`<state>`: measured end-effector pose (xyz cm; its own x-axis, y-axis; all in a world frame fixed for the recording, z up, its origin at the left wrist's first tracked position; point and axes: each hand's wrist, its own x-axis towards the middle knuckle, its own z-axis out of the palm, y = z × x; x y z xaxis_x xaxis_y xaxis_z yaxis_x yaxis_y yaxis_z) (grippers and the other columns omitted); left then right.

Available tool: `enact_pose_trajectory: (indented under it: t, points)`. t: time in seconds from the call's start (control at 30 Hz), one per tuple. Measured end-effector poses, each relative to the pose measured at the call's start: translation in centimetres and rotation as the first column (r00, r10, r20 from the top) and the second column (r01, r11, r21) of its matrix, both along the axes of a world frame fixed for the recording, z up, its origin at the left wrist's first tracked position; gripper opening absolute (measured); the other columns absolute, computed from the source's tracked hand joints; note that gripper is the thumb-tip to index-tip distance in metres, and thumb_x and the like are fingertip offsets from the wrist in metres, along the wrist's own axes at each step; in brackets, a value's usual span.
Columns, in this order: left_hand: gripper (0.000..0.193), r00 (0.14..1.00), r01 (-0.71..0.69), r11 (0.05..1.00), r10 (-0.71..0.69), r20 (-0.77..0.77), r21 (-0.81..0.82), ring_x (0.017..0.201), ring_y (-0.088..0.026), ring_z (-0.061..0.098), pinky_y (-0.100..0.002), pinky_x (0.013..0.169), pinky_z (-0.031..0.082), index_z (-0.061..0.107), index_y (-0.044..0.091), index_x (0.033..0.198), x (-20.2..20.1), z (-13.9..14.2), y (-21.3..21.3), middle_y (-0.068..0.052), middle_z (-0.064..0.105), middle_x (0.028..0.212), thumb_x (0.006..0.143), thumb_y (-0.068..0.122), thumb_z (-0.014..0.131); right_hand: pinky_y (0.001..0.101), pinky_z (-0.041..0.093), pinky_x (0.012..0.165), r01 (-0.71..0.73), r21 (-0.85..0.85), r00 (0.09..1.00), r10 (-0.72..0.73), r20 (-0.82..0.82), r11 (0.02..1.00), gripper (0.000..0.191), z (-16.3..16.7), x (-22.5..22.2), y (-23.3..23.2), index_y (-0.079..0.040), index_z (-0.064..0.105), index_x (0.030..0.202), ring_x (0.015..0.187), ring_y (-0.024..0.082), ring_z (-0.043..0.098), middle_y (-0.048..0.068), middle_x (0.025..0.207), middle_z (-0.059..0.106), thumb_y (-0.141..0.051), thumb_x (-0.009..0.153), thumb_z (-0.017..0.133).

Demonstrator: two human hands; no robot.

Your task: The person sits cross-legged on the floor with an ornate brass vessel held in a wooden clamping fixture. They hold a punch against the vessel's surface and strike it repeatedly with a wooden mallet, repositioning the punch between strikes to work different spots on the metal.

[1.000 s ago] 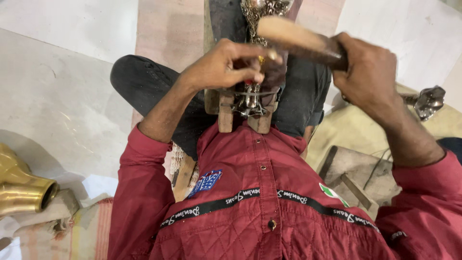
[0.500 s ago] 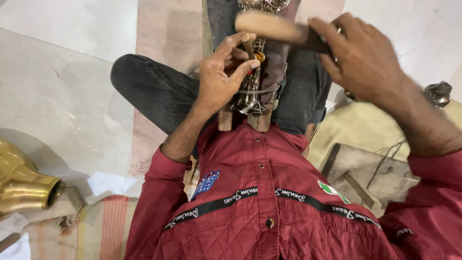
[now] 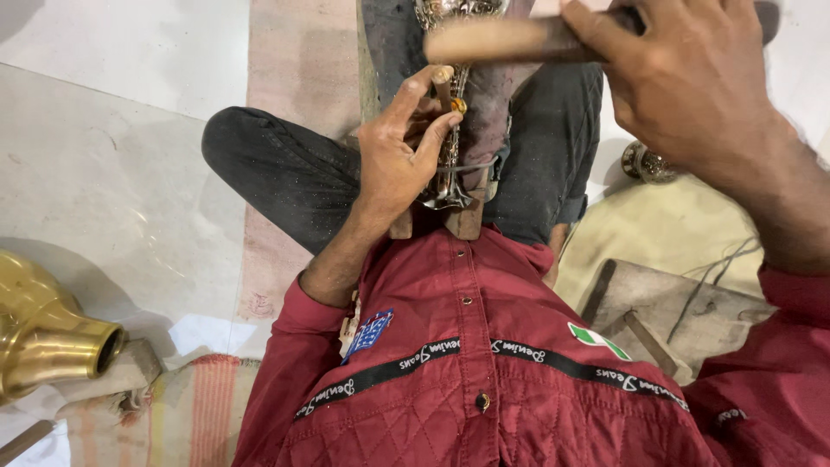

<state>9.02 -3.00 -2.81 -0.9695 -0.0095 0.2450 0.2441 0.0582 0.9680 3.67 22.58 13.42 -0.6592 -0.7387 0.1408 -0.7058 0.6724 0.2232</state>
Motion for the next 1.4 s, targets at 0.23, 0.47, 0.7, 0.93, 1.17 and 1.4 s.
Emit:
enact_pose_trajectory:
  t: [0.23, 0.47, 0.7, 0.93, 1.17, 1.4]
  points:
    - [0.047, 0.997, -0.022, 0.999, 0.02, -0.072, -0.03, 0.101, -0.014, 0.08, -0.028, 0.086, 0.068, 0.06, 0.014, 0.141, 0.1, -0.4, 0.1, -0.009, 0.08, 0.107, 0.1, -0.001, 0.077, 0.0442, 0.051, 0.081, 0.113, -0.107, 0.967, -0.084, 0.24, 0.988, 0.045, 2.0, -0.4, -0.3, -0.014, 0.068, 0.144, 0.095, 0.031, 0.064, 0.014, 0.103, 0.065, -0.009, 0.1, 0.072]
    - [0.038, 0.994, -0.066, 0.987, 0.052, -0.094, -0.148, 0.097, -0.014, 0.079, -0.028, 0.081, 0.066, 0.064, 0.012, 0.131, 0.0, 0.2, 0.0, -0.008, 0.079, 0.106, 0.097, 0.002, 0.08, 0.0438, 0.051, 0.085, -0.017, -0.098, 0.987, 0.032, 0.159, 0.995, 0.048, 2.8, -0.3, -0.9, -0.013, 0.067, 0.141, 0.1, 0.032, 0.065, 0.013, 0.115, 0.068, 0.0, 0.095, 0.072]
    - [0.043, 0.999, -0.028, 0.995, 0.025, -0.041, -0.097, 0.105, -0.014, 0.078, -0.027, 0.088, 0.067, 0.063, 0.008, 0.137, 0.5, 1.1, 0.1, -0.009, 0.077, 0.11, 0.098, -0.002, 0.077, 0.0436, 0.049, 0.092, 0.236, -0.37, 0.9, -0.058, 0.432, 0.899, 0.046, 1.5, 0.5, -0.3, -0.015, 0.057, 0.145, 0.104, 0.027, 0.063, 0.008, 0.113, 0.062, -0.008, 0.102, 0.071]
    - [0.048, 0.996, -0.046, 0.987, 0.035, -0.077, -0.153, 0.106, -0.014, 0.079, -0.028, 0.088, 0.067, 0.059, 0.014, 0.14, 0.7, 1.2, -0.3, -0.007, 0.077, 0.116, 0.099, 0.001, 0.079, 0.0404, 0.042, 0.097, 0.051, -0.161, 0.985, -0.023, 0.169, 0.986, 0.054, -1.3, 0.9, 2.1, -0.009, 0.057, 0.151, 0.11, 0.027, 0.056, 0.01, 0.118, 0.058, -0.001, 0.099, 0.071]
    - [0.05, 0.989, -0.038, 0.98, 0.01, -0.147, -0.194, 0.109, -0.016, 0.077, -0.03, 0.09, 0.068, 0.059, 0.017, 0.142, 0.3, 1.7, 0.1, -0.01, 0.074, 0.128, 0.098, 0.004, 0.079, 0.0435, 0.041, 0.093, 0.038, -0.089, 0.997, -0.031, 0.072, 0.995, 0.059, -3.5, 0.2, 2.3, -0.014, 0.064, 0.151, 0.108, 0.027, 0.056, 0.011, 0.12, 0.061, 0.0, 0.095, 0.071]
    - [0.046, 0.984, -0.091, 0.961, 0.047, -0.171, -0.261, 0.111, -0.017, 0.079, -0.029, 0.091, 0.067, 0.06, 0.02, 0.142, 0.9, 2.8, 0.4, -0.007, 0.075, 0.124, 0.102, 0.005, 0.076, 0.0422, 0.041, 0.092, 0.033, -0.079, 0.998, -0.028, 0.062, 0.996, 0.053, -1.6, 0.3, 2.2, -0.012, 0.066, 0.147, 0.113, 0.026, 0.058, 0.009, 0.121, 0.061, 0.003, 0.096, 0.071]
